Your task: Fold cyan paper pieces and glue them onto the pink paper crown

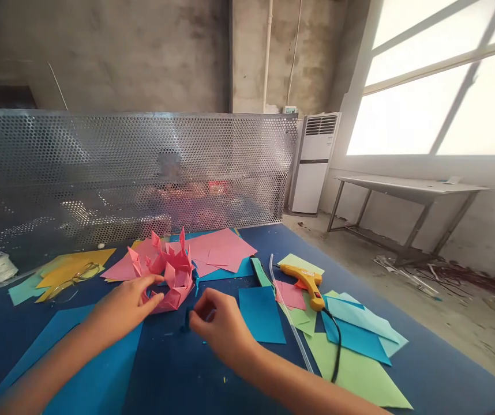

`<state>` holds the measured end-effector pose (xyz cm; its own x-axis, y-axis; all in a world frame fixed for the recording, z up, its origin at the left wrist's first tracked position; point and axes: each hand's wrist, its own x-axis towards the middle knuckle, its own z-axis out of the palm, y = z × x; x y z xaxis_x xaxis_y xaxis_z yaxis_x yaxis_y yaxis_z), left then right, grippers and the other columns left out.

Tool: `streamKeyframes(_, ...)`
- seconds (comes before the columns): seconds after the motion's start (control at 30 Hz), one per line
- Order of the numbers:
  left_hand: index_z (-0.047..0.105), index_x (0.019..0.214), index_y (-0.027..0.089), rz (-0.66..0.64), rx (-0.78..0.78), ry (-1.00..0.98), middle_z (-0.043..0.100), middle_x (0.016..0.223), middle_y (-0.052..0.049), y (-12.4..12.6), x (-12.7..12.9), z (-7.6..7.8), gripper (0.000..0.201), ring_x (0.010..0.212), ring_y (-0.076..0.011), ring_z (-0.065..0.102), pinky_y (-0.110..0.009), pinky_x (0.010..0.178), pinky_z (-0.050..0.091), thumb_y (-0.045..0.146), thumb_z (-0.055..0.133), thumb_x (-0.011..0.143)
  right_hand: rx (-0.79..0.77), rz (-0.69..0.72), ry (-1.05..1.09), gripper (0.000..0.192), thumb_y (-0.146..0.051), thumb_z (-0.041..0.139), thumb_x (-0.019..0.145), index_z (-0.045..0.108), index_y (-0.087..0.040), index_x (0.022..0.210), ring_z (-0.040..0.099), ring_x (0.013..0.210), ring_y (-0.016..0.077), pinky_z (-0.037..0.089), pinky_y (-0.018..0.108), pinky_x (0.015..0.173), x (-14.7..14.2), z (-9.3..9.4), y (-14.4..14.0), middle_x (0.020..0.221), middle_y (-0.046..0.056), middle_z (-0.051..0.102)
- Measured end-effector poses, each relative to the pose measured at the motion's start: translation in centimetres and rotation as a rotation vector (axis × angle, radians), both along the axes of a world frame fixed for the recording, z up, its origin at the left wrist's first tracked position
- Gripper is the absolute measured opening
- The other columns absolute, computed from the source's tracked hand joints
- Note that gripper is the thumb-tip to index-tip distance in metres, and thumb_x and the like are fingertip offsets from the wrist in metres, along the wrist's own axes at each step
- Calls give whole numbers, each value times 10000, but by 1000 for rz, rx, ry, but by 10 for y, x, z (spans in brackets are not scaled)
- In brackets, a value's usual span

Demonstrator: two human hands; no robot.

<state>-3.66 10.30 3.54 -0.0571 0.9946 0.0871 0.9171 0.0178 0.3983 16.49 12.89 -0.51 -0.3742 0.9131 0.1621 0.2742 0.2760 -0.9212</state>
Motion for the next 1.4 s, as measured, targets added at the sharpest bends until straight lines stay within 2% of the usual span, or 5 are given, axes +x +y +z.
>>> streamKeyframes(0.27,548,1252,253,-128,-131,5,668,1146,-119,4,-8,-14,571,665,-216,681,-301,635,436,50,425,733,152,-37,-122,67,-109,561,686,579,-168,658,499,566,108,387,223,555,-39,-8,15,637,-9,616)
streamKeyframes(0.47,513,1272,284,-221,-121,-70,656,1155,-101,7,-17,-18,707,1029,-297,614,-307,749,429,18,515,617,233,-37,-201,135,-44,565,632,603,-168,668,523,601,128,382,237,576,-47,-16,20,677,5,652)
streamKeyframes(0.7,201,1417,219,-165,-142,-255,672,1001,-100,11,-10,-26,879,492,-146,590,-223,456,373,89,533,613,281,-95,-217,95,-86,555,687,560,-177,660,512,585,127,386,235,564,-52,-26,26,650,3,627)
streamKeyframes(0.93,522,1069,232,-129,-176,-456,671,982,-40,18,-8,-39,496,339,-69,490,-197,345,373,93,553,594,330,-116,-175,119,-95,542,694,499,-195,645,517,610,133,397,235,578,-52,-34,26,665,-2,602)
streamKeyframes(1.4,672,937,173,-48,-130,-565,673,715,4,23,4,-50,335,369,-89,503,-183,321,354,131,575,619,310,-102,-94,145,-106,530,696,455,-203,620,503,593,129,417,238,564,-55,-40,31,638,-11,566)
